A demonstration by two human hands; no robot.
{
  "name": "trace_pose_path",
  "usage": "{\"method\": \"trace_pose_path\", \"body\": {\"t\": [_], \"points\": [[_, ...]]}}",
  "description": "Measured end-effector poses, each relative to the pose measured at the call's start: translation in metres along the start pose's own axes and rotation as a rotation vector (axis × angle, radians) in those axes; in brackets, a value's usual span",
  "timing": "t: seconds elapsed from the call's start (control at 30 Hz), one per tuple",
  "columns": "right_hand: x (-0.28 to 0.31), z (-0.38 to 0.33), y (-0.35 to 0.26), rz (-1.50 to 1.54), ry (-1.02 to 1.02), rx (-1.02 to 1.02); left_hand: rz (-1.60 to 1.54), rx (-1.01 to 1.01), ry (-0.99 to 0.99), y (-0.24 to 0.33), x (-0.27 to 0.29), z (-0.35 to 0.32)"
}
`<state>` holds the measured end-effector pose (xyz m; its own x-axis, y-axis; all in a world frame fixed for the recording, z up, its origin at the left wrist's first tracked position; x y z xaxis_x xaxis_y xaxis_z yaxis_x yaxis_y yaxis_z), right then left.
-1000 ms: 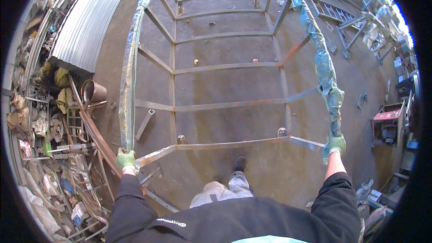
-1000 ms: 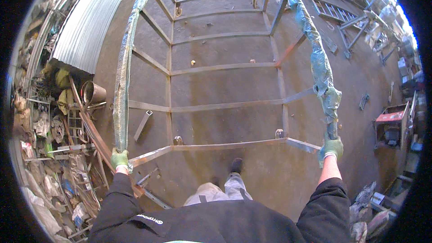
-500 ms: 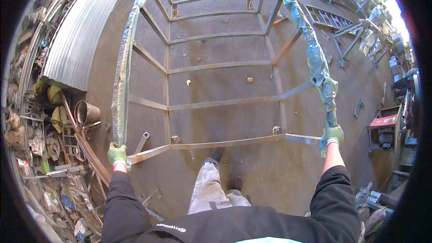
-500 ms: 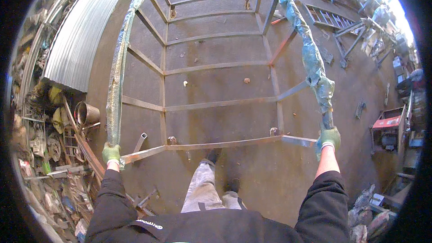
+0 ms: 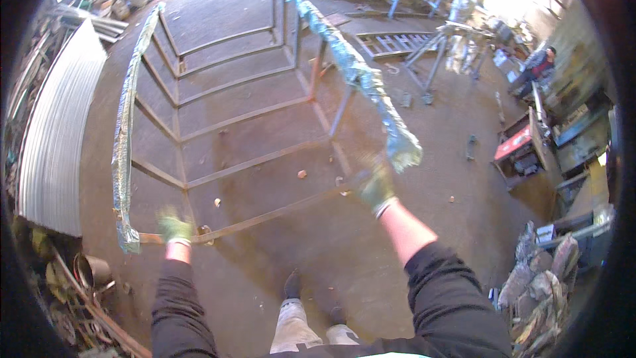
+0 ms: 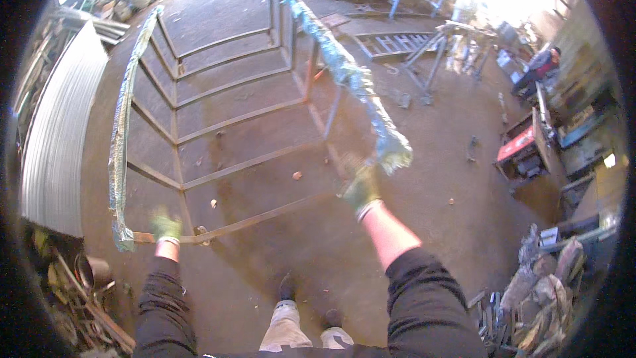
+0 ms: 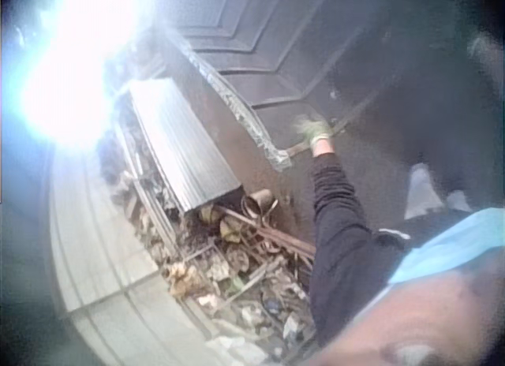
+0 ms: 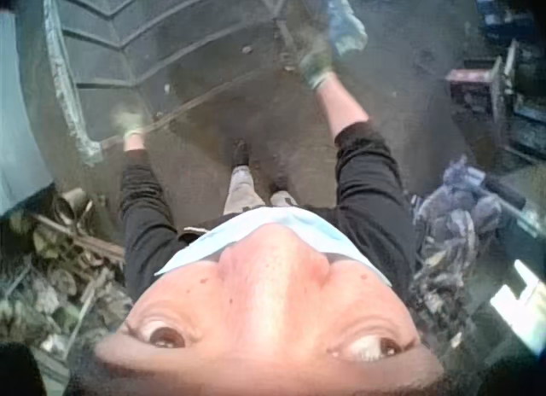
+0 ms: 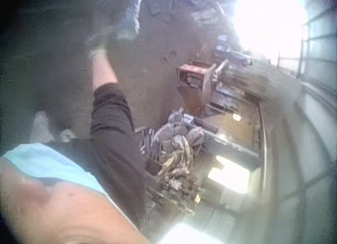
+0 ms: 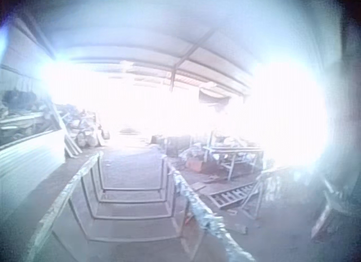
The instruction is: The person moves a large flat metal sheet across a cluttered workshop floor, then picks up and repositions a metal frame structure. The person also handles a long metal bar and places it on a workbench. The person wears gloves and moves among scattered metal pieces and equipment.
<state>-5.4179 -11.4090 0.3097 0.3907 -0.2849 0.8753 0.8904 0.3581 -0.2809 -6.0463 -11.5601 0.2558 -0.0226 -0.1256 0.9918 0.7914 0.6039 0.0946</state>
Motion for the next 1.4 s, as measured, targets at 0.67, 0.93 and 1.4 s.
{"method": "trace_pose_path", "body": {"t": [0.67,0.93,1.4], "points": [[0.176,-1.316,0.036,0.298,-1.086,-1.297,0.759,-0.649,-1.099,-0.216,-0.182,-0.586],[0.116,-1.503,-0.068,0.607,-0.809,-1.28,0.402,-1.146,-0.563,0.145,-0.147,-0.733],[0.207,-1.833,-0.308,0.806,0.609,-2.675,0.585,-1.661,-1.329,0.358,-0.151,-1.421]]}}
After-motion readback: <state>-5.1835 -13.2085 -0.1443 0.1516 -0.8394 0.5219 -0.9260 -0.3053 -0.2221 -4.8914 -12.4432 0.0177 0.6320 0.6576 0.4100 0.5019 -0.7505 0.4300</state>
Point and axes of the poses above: each hand's wrist, its own z-axis towards the middle knuckle, its own x-axis out of the back of the hand, y = z × x, the point moved 9 cm from there along z, towards the middle knuckle, and after that the axes turned 14 degrees about -z, right-handed, at the moved point
